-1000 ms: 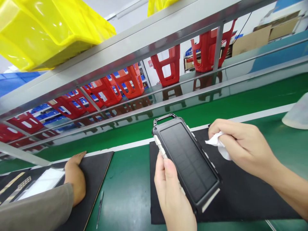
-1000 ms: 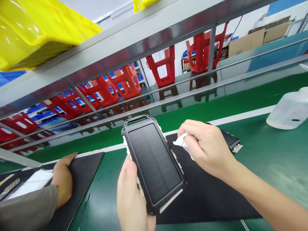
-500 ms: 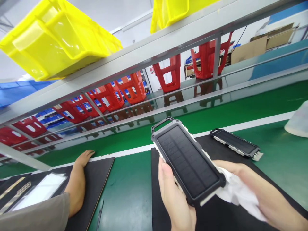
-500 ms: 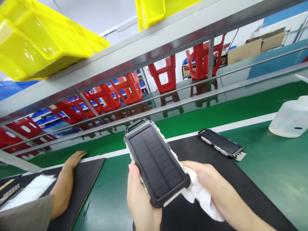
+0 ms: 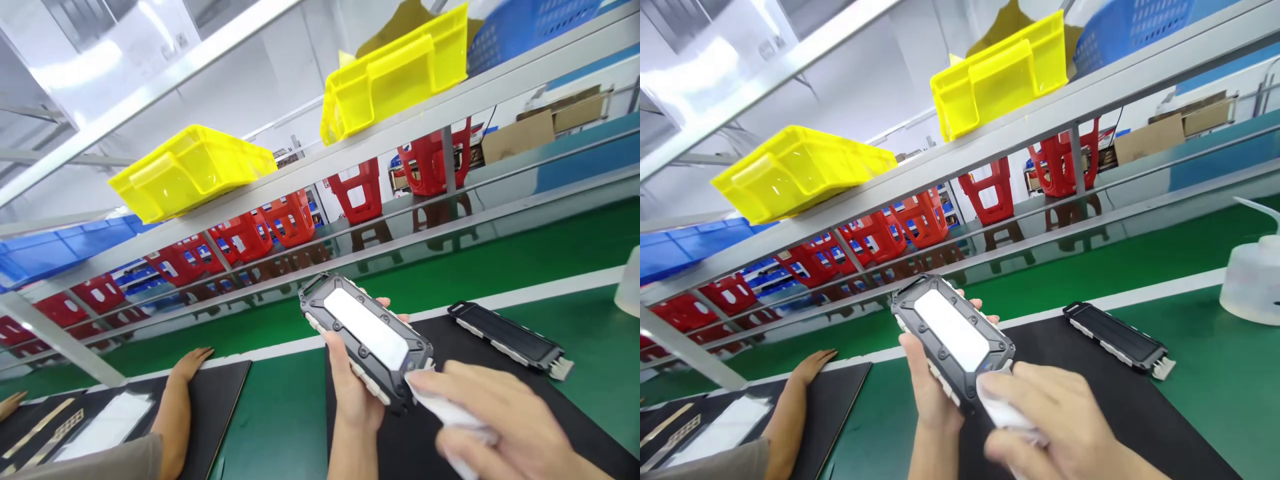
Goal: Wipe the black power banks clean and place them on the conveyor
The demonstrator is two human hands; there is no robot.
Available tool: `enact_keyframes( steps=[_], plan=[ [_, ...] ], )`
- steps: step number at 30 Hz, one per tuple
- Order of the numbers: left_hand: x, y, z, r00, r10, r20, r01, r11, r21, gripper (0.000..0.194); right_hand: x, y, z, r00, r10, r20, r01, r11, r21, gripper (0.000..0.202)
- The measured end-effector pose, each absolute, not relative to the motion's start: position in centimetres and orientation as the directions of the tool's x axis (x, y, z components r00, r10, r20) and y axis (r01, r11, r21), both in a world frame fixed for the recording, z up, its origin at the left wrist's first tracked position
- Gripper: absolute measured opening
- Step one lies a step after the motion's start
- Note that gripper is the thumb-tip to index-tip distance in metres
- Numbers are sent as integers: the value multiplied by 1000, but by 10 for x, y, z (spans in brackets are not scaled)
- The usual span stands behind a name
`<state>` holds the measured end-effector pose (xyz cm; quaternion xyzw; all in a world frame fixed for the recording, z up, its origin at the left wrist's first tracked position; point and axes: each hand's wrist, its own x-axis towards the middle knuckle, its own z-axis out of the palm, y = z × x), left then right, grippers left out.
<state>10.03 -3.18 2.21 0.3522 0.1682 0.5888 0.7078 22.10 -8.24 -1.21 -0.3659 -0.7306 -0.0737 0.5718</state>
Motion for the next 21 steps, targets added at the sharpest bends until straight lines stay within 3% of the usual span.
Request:
enact_keyframes(
  steps=[3,6,9,12,15,18,21],
  plan=[
    [103,-22,50,244,928,280,-685,-39,728,73,240,-75,11,51,779,624,408,554,-725,37],
    [110,-14,77,291,889,354,-656,-84,750,75,248,-59,36,-1,902,432,87,431,-898,44],
    [120,-8,102,379,822,425,-658,-84,748,77,247,-45,58,-23,929,369,-197,358,-913,42],
    [130,-6,127,421,775,470,-674,-79,734,79,249,-40,81,-102,927,360,-351,305,-885,32],
    [137,-3,151,455,732,507,-677,-86,731,88,254,-42,104,-189,886,424,-327,350,-878,27],
    [142,5,174,513,665,543,-631,-137,764,93,260,-44,125,-127,850,512,-244,474,-846,26],
    [140,19,192,369,682,631,-583,-359,729,75,267,-42,146,-47,801,597,-186,580,-793,27]
  ],
)
